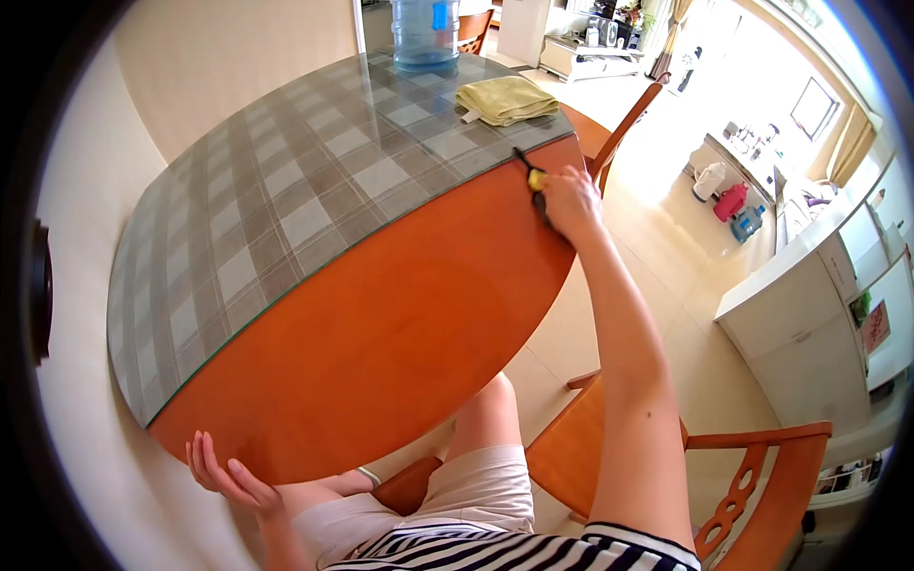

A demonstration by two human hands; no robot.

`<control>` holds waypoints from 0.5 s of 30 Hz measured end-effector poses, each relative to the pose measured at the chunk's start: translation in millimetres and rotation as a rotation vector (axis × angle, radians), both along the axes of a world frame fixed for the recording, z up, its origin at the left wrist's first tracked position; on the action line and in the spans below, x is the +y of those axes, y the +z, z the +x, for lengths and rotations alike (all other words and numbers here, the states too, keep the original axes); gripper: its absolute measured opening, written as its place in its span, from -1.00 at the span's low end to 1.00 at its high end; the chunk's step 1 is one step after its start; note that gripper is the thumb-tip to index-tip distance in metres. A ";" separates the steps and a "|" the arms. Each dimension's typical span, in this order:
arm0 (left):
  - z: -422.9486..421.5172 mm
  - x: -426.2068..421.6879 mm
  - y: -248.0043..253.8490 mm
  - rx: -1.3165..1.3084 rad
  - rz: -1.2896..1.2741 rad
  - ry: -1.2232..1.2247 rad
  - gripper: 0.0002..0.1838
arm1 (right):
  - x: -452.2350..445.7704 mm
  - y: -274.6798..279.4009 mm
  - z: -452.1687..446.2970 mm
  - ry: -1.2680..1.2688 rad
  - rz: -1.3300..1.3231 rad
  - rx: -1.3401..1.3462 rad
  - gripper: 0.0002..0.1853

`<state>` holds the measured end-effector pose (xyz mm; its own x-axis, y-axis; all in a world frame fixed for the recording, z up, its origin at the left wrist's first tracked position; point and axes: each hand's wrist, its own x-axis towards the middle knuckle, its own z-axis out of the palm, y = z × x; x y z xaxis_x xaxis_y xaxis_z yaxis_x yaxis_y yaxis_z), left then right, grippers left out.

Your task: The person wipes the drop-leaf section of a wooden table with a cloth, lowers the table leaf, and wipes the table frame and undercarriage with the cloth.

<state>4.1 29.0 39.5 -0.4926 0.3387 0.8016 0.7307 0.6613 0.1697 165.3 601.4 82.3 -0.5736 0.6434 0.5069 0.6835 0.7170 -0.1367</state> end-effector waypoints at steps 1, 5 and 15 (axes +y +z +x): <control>0.2 0.0 -0.1 -0.003 -0.014 0.023 -0.51 | 23.5 -5.5 -1.2 -0.010 -0.015 0.058 -0.78; 1.2 1.3 -0.7 -0.011 0.000 0.023 -0.49 | 15.8 0.0 -27.3 -0.052 0.004 -0.183 -0.71; 2.7 -3.3 0.1 -0.040 -0.015 0.012 -0.51 | -275.1 15.5 -126.8 1.030 -0.097 -0.205 -0.63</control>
